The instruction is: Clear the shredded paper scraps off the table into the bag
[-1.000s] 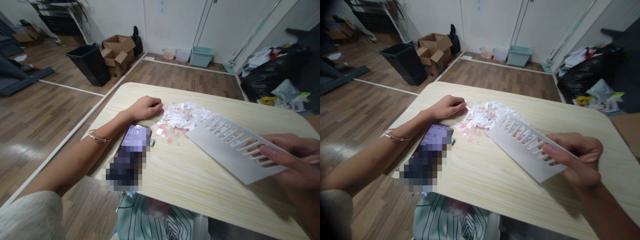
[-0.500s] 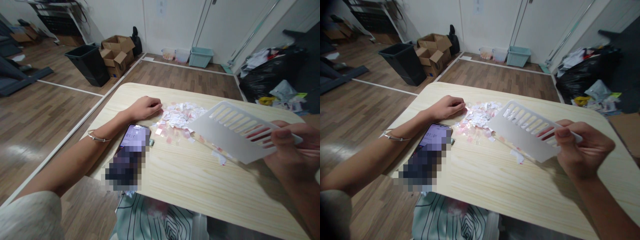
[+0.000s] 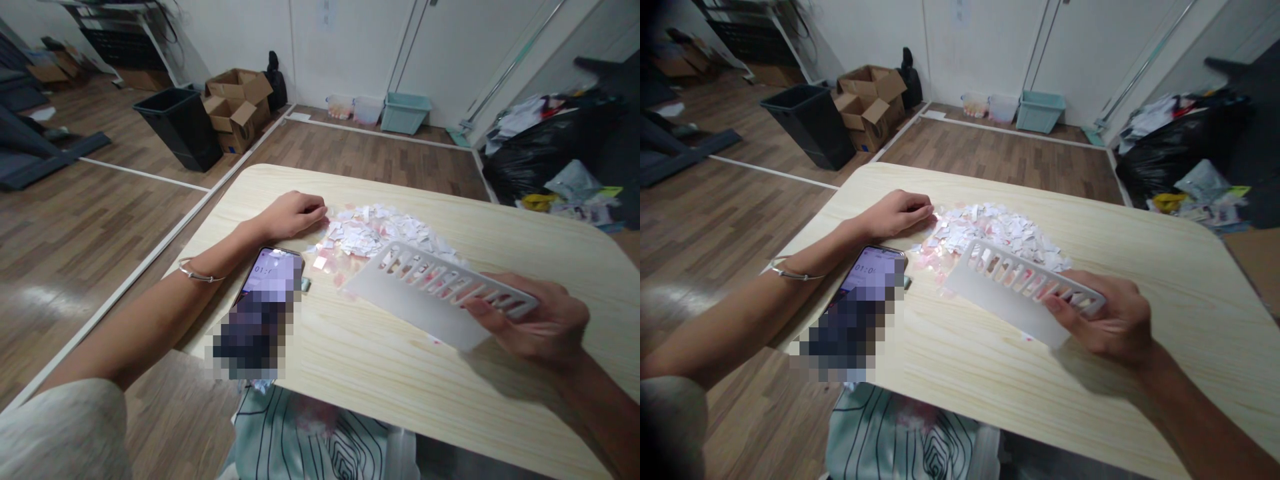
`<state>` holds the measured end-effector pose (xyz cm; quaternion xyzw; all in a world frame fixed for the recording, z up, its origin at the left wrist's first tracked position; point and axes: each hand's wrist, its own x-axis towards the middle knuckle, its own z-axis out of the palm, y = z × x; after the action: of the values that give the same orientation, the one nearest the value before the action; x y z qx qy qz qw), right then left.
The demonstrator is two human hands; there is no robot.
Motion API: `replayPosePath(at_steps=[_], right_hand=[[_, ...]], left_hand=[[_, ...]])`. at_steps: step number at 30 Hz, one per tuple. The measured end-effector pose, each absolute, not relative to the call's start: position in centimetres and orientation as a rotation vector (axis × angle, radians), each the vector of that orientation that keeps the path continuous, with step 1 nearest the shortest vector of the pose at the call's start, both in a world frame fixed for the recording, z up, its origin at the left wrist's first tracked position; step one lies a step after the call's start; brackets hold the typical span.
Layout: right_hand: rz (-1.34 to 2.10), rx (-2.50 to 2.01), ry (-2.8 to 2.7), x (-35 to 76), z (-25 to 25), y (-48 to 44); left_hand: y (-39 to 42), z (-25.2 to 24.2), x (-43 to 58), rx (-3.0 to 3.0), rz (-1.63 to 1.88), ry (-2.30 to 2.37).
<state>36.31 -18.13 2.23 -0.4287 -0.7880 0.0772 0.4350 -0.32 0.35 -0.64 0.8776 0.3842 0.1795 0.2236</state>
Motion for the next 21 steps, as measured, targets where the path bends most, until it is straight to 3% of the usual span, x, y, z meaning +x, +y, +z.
replayPosePath(at_steps=[10, 21], right_hand=[[0.431, -1.064, -1.979, 34.1, 1.9, -19.2], [0.823, -1.239, -1.634, 33.2, 0.3, -20.2]], left_hand=[[0.3, -0.6, -0.3, 2.400, 0.484, 1.079], [0.3, -0.6, -0.2, 2.390, 0.506, 1.058]])
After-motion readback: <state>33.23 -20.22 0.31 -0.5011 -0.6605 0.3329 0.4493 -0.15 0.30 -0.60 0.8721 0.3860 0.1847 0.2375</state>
